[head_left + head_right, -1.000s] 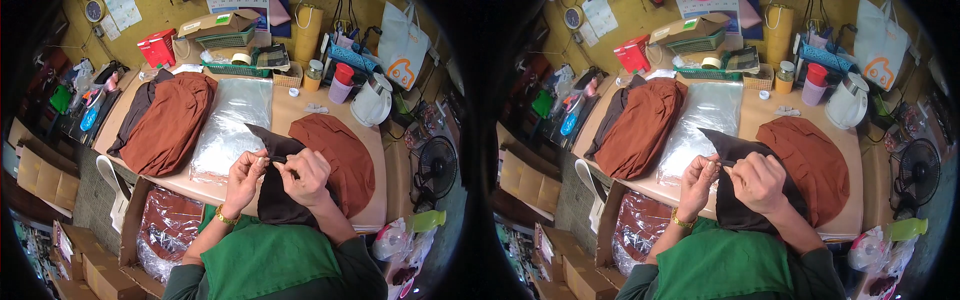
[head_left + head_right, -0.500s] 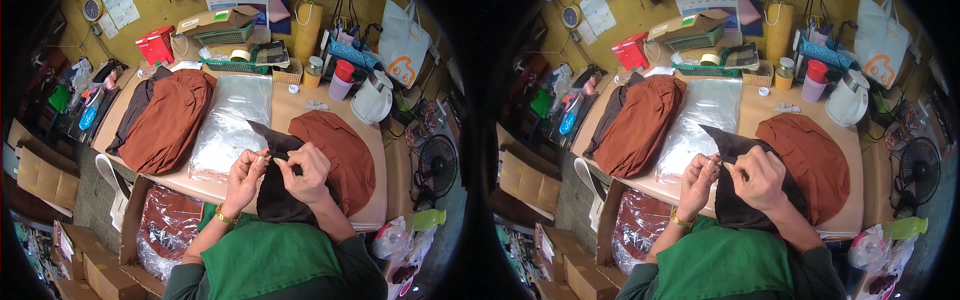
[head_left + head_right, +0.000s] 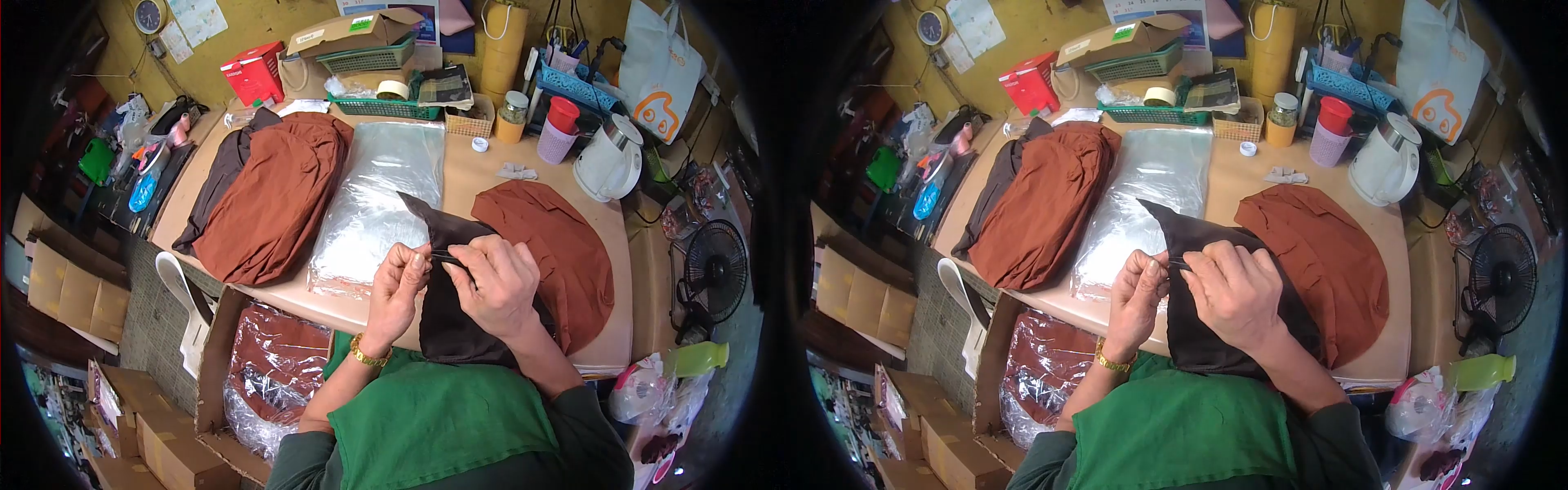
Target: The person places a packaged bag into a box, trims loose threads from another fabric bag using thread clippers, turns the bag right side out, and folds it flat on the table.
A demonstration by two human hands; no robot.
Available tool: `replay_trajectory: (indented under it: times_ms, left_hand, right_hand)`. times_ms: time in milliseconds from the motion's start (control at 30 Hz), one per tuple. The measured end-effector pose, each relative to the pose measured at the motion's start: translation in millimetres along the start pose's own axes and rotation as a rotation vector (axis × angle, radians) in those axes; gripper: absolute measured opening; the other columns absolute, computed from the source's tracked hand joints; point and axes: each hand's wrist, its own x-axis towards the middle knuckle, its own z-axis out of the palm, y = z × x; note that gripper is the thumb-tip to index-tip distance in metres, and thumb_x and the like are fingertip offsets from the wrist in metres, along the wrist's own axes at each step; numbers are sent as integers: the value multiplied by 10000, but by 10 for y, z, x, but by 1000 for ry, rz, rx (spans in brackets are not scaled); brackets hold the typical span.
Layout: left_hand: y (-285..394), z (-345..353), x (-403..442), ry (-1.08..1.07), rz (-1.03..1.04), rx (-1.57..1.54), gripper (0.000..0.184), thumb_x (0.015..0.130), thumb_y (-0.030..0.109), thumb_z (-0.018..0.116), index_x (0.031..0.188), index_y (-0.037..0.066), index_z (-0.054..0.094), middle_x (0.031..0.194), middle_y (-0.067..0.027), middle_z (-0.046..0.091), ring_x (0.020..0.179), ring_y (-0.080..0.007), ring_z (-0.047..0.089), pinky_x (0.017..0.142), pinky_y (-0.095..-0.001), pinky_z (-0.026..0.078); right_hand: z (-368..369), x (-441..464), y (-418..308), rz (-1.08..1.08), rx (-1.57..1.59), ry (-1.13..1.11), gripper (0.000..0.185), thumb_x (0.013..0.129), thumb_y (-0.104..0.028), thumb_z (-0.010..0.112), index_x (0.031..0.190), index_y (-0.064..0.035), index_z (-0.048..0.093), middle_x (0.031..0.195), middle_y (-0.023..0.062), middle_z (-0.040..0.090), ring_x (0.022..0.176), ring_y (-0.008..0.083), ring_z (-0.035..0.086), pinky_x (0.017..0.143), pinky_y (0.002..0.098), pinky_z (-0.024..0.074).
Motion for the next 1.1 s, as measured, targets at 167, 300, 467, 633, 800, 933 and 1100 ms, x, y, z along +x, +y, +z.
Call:
replay_trajectory:
  times_ms: [167,300,467,633,800,933,1100]
  left_hand:
    - [21,33,-22,-4,47,118,174,1016,195,522,933,43,504,865,15,519,716,-28,410,651,-182,374]
    - [39,73,-46,-39,19,101,173,1016,190,522,923,45,500,864,8,531,717,-29,412,660,-184,382]
    - [75,84,-42,-5,-4,27,185,1017,175,515,880,58,473,854,2,526,693,-27,391,675,-184,390]
    - [8,48,-42,-33,57,165,182,1016,148,511,867,53,464,856,-6,516,705,-38,403,740,-204,416]
    - [20,114,-92,-37,103,259,147,1009,150,525,920,39,488,901,-15,531,746,-51,414,687,-206,384]
    - [-15,91,-102,-46,126,279,149,1009,156,526,921,42,489,912,-19,544,753,-48,420,702,-204,385]
    - [-26,44,-88,-56,12,130,167,1017,181,512,911,53,492,974,-44,589,756,-50,433,698,-203,392]
  right_hand:
    - [1,28,-30,8,8,-11,251,656,-93,799,879,-79,686,788,24,590,637,176,566,564,317,363]
    - [101,-19,46,24,77,78,251,657,-114,767,888,-91,673,787,-1,558,632,157,558,570,311,359]
    - [-44,9,13,61,12,-17,281,655,-88,803,907,-77,681,815,23,597,642,183,571,573,321,372]
    - [-32,18,-6,11,-12,-19,278,652,-103,787,907,-82,677,801,8,576,648,164,565,575,318,362]
    - [14,11,-3,-2,-47,27,258,661,-119,762,899,-88,670,791,-10,557,648,148,554,574,320,355]
    - [84,-40,67,31,51,36,254,680,-104,760,913,-75,664,787,-3,546,648,156,542,603,298,388]
    - [321,-88,329,655,1003,-65,341,860,-256,740,1044,-11,590,834,-37,466,792,53,436,633,219,382]
